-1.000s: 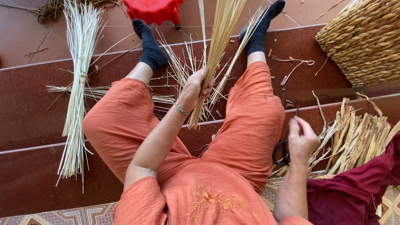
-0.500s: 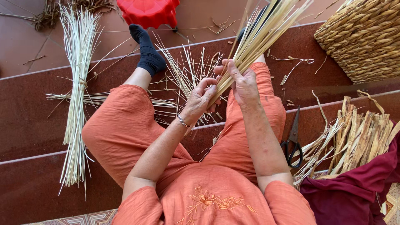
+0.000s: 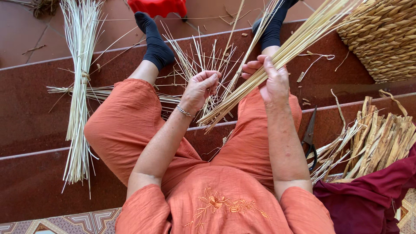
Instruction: The person sits on the floor and repeatedly aligns, trims, and bundles dried straw stalks using shears. They gather stalks into a bundle, cut the ends to even length, and set the trimmed pieces aside.
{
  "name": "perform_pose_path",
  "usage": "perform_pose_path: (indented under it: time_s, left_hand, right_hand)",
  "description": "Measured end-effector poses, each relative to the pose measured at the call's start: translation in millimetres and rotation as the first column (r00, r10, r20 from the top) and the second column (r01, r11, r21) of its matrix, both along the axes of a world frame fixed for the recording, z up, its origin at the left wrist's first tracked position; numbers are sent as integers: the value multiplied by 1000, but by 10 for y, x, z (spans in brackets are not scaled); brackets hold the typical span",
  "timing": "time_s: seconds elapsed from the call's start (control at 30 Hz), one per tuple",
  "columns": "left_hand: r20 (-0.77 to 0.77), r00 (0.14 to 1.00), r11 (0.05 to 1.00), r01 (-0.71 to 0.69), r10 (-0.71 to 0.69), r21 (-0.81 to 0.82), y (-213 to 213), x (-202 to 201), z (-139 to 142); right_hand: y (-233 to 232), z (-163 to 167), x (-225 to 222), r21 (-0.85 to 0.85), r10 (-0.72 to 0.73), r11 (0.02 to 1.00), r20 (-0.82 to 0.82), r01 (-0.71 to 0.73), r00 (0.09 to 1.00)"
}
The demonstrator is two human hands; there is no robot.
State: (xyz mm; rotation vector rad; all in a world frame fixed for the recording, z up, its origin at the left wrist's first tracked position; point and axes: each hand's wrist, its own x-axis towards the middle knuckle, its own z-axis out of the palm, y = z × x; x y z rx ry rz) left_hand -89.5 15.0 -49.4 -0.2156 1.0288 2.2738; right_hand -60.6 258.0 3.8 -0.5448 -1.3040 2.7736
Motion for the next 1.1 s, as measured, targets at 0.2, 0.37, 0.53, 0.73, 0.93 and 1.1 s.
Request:
perform_pose_path:
  time_s: [0.2, 0.37, 0.53, 0.73, 0.93, 1.1]
  left_hand:
    - [-69, 997, 985, 8, -20, -172, -79, -66, -24]
    - [-54, 998, 979, -18, 7, -204, -174, -127, 66]
    - [-147, 988, 952, -83, 41, -293, -225, -249, 52]
    - [-544, 820, 672, -302, -179, -676, -175, -430, 27]
    - [-384, 352, 35, -697, -854, -716, -371, -598, 190]
    - [-162, 90, 27, -797, -983, -604, -773, -933, 258]
  right_hand:
    - [226, 75, 46, -36, -43, 998, 3, 43, 999]
    - [341, 136, 22, -67, -49, 997, 3, 50, 999]
    - [380, 176, 41, -55, -93, 994, -1, 93, 996]
    - [469, 227, 108, -59, -95, 994, -26, 93, 995]
    - [616, 268, 194, 13, -88, 996, -28, 88, 996]
    - [644, 283, 199, -37, -96, 995, -21, 95, 995]
